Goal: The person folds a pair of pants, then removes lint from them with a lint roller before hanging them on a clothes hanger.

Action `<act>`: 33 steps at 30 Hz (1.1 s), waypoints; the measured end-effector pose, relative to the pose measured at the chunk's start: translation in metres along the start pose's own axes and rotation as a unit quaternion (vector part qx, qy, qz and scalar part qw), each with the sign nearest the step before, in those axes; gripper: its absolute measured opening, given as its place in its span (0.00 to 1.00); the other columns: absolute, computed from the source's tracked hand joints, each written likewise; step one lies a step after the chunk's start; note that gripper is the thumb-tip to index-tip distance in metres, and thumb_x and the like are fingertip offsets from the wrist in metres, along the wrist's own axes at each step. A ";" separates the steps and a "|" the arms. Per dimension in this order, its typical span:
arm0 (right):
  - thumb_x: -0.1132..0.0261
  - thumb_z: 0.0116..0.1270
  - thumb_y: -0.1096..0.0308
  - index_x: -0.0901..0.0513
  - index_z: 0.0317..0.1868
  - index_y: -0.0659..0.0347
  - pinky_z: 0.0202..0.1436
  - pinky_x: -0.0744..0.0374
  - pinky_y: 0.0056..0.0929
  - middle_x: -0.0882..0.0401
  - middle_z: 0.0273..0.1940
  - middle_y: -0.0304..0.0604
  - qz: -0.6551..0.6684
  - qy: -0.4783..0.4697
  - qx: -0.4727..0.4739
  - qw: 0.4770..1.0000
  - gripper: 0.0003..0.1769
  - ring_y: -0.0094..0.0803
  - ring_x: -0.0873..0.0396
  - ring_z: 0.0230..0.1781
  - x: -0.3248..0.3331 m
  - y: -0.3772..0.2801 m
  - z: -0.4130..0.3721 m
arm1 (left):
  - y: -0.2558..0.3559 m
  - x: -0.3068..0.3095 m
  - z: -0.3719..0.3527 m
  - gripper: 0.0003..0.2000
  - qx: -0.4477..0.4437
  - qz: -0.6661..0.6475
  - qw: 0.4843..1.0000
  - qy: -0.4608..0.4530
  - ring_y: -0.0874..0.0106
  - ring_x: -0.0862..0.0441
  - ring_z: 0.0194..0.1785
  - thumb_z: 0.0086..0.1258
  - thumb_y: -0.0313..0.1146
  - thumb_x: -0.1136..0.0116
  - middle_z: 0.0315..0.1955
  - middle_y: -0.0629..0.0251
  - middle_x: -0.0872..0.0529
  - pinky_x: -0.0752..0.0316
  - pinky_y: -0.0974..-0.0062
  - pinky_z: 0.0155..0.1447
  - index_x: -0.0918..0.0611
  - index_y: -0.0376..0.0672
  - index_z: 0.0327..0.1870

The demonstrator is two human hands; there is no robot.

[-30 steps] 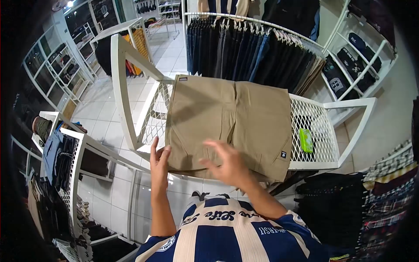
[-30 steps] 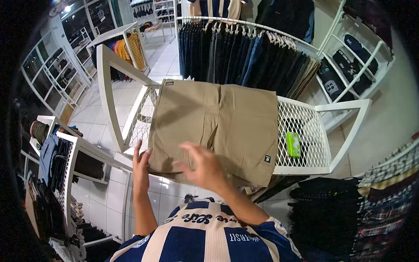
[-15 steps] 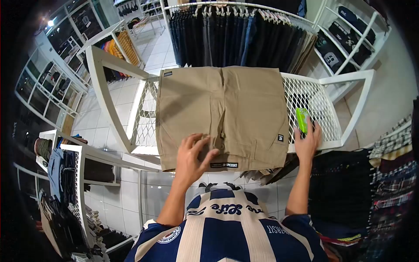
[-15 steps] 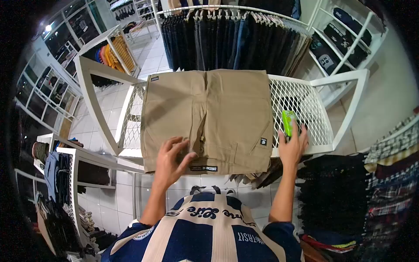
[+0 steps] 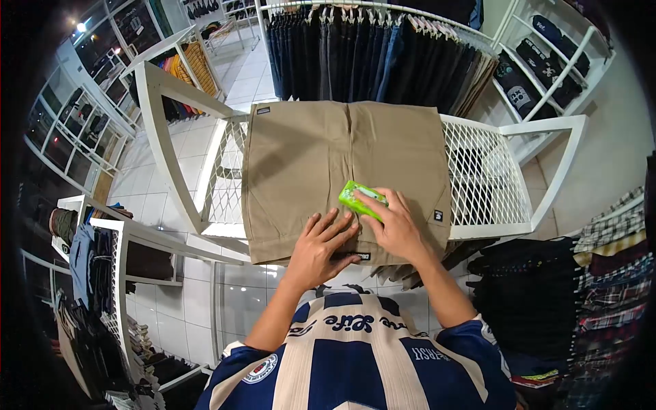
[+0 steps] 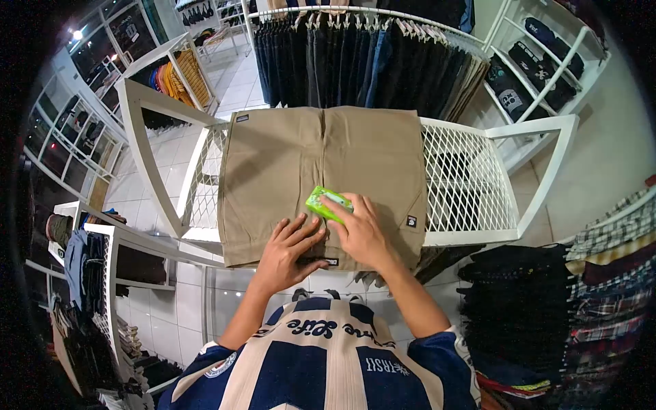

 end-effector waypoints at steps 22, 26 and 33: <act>0.30 0.68 0.58 0.23 0.73 0.40 0.63 0.29 0.54 0.22 0.57 0.52 -0.159 0.022 -0.040 0.986 0.32 0.47 0.23 0.58 -0.072 -0.003 0.172 | -0.087 0.062 -0.071 0.16 0.152 -0.038 0.977 0.146 0.58 0.21 0.66 0.68 0.37 0.30 0.58 0.62 0.13 0.35 0.57 0.72 0.11 0.45 0.55; 0.31 0.69 0.58 0.23 0.73 0.39 0.65 0.29 0.49 0.22 0.59 0.52 -0.109 -0.128 0.114 0.979 0.31 0.50 0.24 0.60 -0.083 -0.087 0.121 | -0.096 0.067 -0.071 0.17 0.129 -0.069 0.977 0.154 0.61 0.19 0.61 0.66 0.40 0.29 0.56 0.63 0.11 0.34 0.59 0.68 0.11 0.44 0.53; 0.31 0.69 0.59 0.22 0.72 0.38 0.62 0.27 0.50 0.23 0.59 0.52 -0.226 0.024 -0.050 0.973 0.30 0.51 0.24 0.56 -0.073 -0.023 0.148 | -0.109 0.075 -0.066 0.15 0.115 -0.083 0.979 0.147 0.66 0.18 0.55 0.66 0.39 0.28 0.53 0.66 0.10 0.36 0.62 0.67 0.10 0.45 0.51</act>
Point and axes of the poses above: each hand's wrist, its own z-axis towards the middle knuckle, its own x-axis out of the back of the hand, y = z × x, the point moved 3 cm from there along z, towards the middle knuckle
